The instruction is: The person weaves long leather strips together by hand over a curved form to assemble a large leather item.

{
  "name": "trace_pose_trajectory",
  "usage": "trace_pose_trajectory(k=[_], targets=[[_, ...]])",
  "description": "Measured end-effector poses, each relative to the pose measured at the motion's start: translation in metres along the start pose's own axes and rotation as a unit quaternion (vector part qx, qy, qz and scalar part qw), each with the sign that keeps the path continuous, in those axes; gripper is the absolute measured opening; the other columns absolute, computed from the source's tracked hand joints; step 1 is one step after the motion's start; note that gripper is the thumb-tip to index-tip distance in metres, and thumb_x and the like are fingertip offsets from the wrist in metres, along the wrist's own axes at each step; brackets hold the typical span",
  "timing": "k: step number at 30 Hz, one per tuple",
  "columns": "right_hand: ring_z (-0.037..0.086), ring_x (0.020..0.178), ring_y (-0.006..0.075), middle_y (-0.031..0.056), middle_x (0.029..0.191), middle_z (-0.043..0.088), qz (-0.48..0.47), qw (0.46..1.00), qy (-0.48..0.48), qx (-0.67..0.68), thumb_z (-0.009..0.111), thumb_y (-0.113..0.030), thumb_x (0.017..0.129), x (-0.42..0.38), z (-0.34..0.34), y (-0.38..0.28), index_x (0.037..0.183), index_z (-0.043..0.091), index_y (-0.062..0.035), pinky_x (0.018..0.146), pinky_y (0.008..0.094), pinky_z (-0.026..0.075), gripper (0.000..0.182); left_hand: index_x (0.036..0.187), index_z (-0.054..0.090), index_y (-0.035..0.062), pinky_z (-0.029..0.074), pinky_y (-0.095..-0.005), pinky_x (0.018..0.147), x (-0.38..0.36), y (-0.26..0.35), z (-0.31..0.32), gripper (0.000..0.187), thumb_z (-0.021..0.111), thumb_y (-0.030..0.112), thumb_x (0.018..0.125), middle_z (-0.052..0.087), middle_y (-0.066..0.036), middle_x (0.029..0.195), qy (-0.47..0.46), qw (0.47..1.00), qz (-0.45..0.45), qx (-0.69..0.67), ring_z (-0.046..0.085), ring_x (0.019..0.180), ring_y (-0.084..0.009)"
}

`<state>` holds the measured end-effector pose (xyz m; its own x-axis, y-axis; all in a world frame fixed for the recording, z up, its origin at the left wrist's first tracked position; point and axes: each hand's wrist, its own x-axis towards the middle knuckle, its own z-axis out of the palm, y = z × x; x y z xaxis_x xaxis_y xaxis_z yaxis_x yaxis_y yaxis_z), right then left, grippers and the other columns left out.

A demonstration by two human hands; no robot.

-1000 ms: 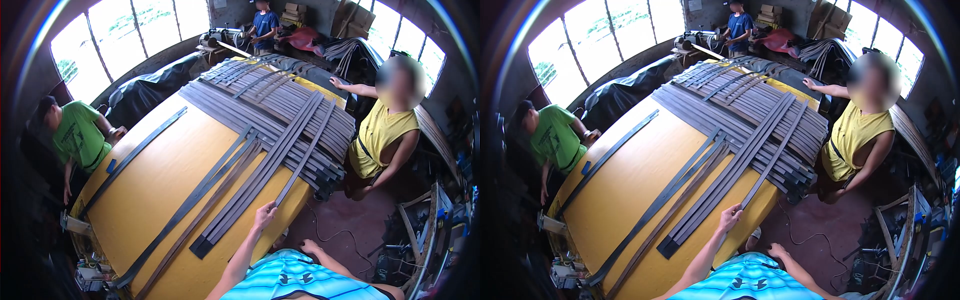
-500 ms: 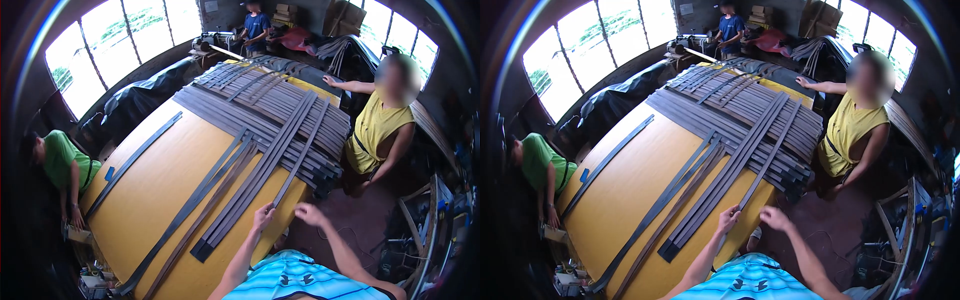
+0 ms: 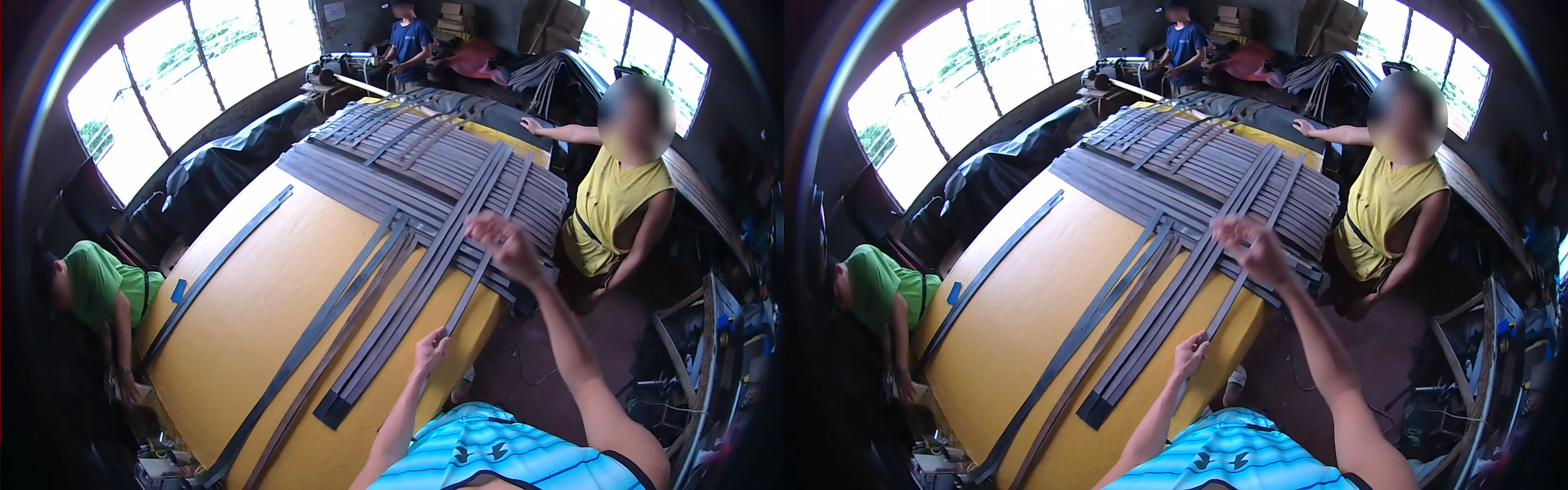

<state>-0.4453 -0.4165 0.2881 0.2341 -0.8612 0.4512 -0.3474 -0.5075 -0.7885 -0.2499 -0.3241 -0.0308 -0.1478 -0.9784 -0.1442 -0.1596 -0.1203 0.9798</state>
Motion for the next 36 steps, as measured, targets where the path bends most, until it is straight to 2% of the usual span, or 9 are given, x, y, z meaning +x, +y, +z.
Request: trace_pose_trajectory(k=[2, 4, 9, 13, 17, 24, 29, 31, 36], targets=[[0.07, 0.09, 0.0203, 0.0102, 0.102, 0.073, 0.061, 0.995, -0.072, -0.026, 0.064, -0.016, 0.096, -0.043, 0.042, 0.082, 0.107, 0.072, -0.0012, 0.078, 0.032, 0.055, 0.02, 0.132, 0.064, 0.0042, 0.054, -0.0277, 0.062, 0.001, 0.0, 0.0, 0.042, 0.07, 0.02, 0.094, 0.071, -0.008, 0.085, -0.004, 1.0, 0.006, -0.001, 0.067, 0.065, -0.0114], [0.07, 0.094, 0.0292, 0.0128, 0.1, 0.072, 0.065, 0.959, -0.186, -0.202, 0.065, -0.018, 0.093, -0.088, 0.063, 0.129, 0.109, 0.073, -0.0044, 0.082, 0.0378, 0.055, 0.022, 0.131, 0.064, 0.0044, 0.055, -0.0271, 0.062, 0.002, -0.003, -0.001, 0.041, 0.07, 0.02, 0.094, 0.071, -0.007, 0.087, -0.005, 1.0, 0.008, -0.001, 0.068, 0.065, -0.0109], [0.065, 0.104, 0.0326, 0.0147, 0.113, 0.068, 0.162, 0.937, -0.256, -0.176, 0.064, -0.015, 0.091, -0.147, 0.082, 0.171, 0.109, 0.072, -0.0075, 0.092, 0.0393, 0.052, 0.022, 0.133, 0.063, 0.0054, 0.054, -0.0284, 0.065, 0.003, -0.012, -0.005, 0.044, 0.071, 0.021, 0.093, 0.072, -0.007, 0.088, -0.031, 0.999, -0.044, 0.005, 0.066, 0.068, -0.0103], [0.062, 0.108, 0.0367, 0.0179, 0.111, 0.066, 0.071, 0.948, -0.231, -0.209, 0.056, -0.002, 0.082, -0.154, 0.082, 0.203, 0.108, 0.071, -0.0076, 0.094, 0.0429, 0.051, 0.03, 0.124, 0.069, 0.006, 0.054, -0.0277, 0.068, 0.002, 0.023, -0.013, 0.036, 0.068, 0.021, 0.091, 0.068, -0.001, 0.082, -0.047, 0.995, -0.075, 0.047, 0.065, 0.073, -0.0096], [0.062, 0.103, 0.0302, 0.0109, 0.107, 0.064, 0.043, 0.957, -0.203, -0.203, 0.061, -0.007, 0.085, -0.151, 0.088, 0.217, 0.112, 0.071, -0.0106, 0.09, 0.0419, 0.05, 0.029, 0.135, 0.06, 0.002, 0.054, -0.0251, 0.072, -0.003, 0.027, -0.016, 0.043, 0.068, 0.015, 0.095, 0.067, -0.003, 0.098, -0.055, 0.99, -0.131, 0.005, 0.065, 0.081, -0.0102], [0.06, 0.108, 0.0277, 0.0054, 0.11, 0.061, -0.003, 0.96, -0.222, -0.172, 0.068, -0.015, 0.085, -0.157, 0.112, 0.224, 0.105, 0.075, -0.0153, 0.091, 0.0406, 0.048, 0.021, 0.141, 0.055, 0.0029, 0.054, -0.0259, 0.072, -0.012, 0.034, -0.02, 0.045, 0.065, 0.011, 0.098, 0.067, -0.005, 0.1, -0.06, 0.982, -0.179, -0.015, 0.065, 0.083, -0.0107], [0.059, 0.095, 0.0231, 0.0024, 0.104, 0.06, -0.04, 0.958, -0.205, -0.198, 0.072, -0.016, 0.083, -0.151, 0.108, 0.236, 0.101, 0.077, -0.0203, 0.082, 0.0377, 0.046, 0.019, 0.145, 0.051, 0.0044, 0.053, -0.0273, 0.078, -0.015, 0.044, -0.022, 0.052, 0.067, 0.01, 0.096, 0.066, -0.006, 0.108, -0.071, 0.972, -0.222, -0.025, 0.065, 0.089, -0.0116], [0.058, 0.094, 0.0218, 0.001, 0.103, 0.06, -0.038, 0.958, -0.208, -0.192, 0.072, -0.017, 0.083, -0.15, 0.108, 0.236, 0.101, 0.077, -0.0214, 0.082, 0.0366, 0.045, 0.019, 0.15, 0.045, 0.0078, 0.053, -0.0299, 0.086, -0.02, 0.044, -0.026, 0.059, 0.068, 0.01, 0.095, 0.063, -0.007, 0.121, -0.129, 0.982, -0.098, 0.099, 0.065, 0.097, -0.0141], [0.058, 0.095, 0.0212, 0.0008, 0.102, 0.059, -0.067, 0.953, -0.213, -0.204, 0.07, -0.017, 0.085, -0.146, 0.102, 0.239, 0.1, 0.077, -0.0215, 0.085, 0.0362, 0.044, 0.017, 0.155, 0.038, 0.0126, 0.052, -0.0332, 0.093, -0.02, 0.066, -0.034, 0.068, 0.069, 0.011, 0.095, 0.055, -0.011, 0.139, -0.184, 0.97, -0.109, 0.117, 0.062, 0.108, -0.0164]])
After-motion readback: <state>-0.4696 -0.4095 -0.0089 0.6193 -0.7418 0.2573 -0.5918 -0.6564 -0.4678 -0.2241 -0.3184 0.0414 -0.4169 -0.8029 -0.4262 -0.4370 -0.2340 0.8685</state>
